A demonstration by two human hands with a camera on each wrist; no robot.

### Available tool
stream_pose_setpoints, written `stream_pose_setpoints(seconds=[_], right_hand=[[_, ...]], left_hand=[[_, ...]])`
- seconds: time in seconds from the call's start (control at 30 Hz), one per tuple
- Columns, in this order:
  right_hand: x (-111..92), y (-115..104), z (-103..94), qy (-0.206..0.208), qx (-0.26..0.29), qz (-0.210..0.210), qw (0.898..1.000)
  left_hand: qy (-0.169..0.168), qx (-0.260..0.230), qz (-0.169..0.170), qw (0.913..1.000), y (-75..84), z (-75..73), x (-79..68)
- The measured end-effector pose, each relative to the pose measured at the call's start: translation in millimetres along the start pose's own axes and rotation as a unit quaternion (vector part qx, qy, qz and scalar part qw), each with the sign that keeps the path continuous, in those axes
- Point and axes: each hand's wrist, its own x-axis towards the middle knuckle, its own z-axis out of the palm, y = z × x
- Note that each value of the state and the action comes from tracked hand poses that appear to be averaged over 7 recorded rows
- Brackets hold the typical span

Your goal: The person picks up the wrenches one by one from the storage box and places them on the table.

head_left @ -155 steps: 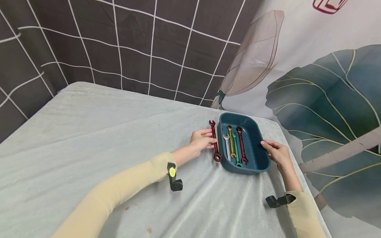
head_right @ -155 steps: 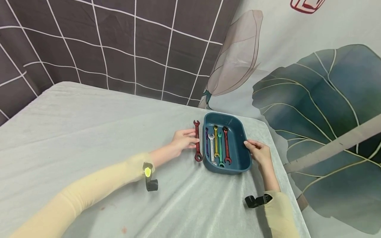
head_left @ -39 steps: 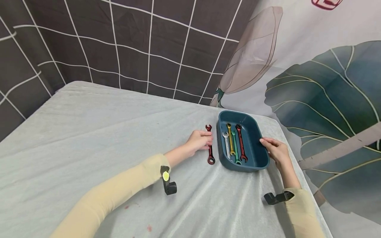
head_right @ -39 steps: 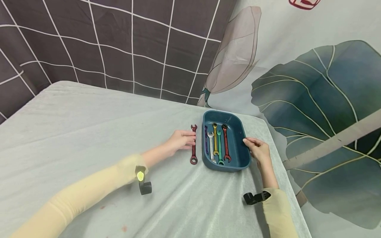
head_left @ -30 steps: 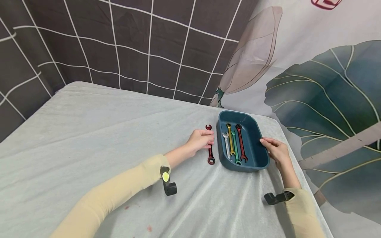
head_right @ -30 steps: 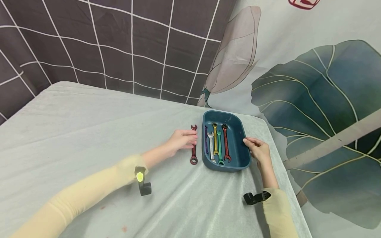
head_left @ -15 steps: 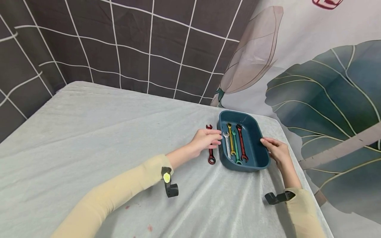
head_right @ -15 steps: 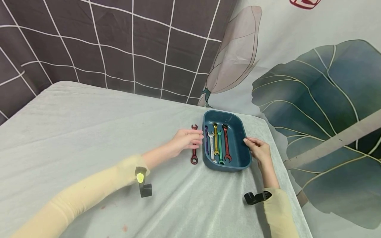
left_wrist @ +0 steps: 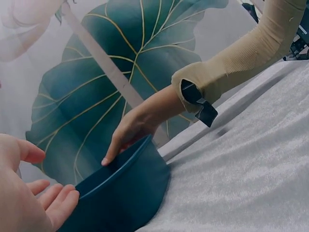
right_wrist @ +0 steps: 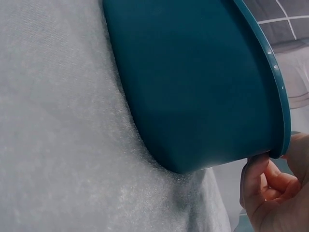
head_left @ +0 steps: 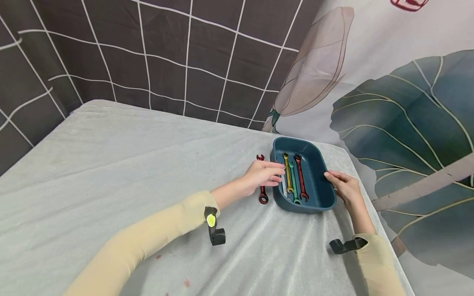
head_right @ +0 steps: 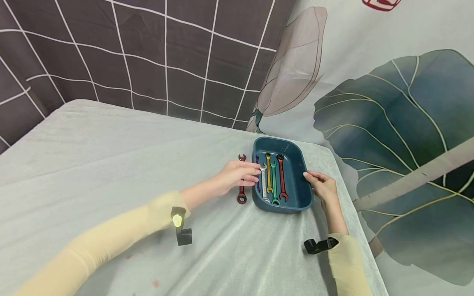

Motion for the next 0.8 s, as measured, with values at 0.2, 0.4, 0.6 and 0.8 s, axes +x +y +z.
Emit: stream_pose_setpoints(seconds=[0.2,0.4,0.6,0.8], right_hand=[[0,1,-0.2,-0.001,0.012,-0.002,1.000],[1,1,-1.7,-0.005,0.022,-0.001,1.000],[0,0,-2.1,-0.006,0.030,-0.008,1.000],[-1,1,-1.3,-0.005,0.039,-0.011,0.999]], left_hand=[[-0.012,0.001,-0.011,0.9999,0.8,4.1,1.5],[-0.031,-0.004,-0.023,0.9992,3.6,9.8,7.4],[-0.044,-0.003,-0.032,0.9985,7.3,16.1,12.3],[-0.056,0.006,-0.032,0.9979,10.0,20.5,18.3]])
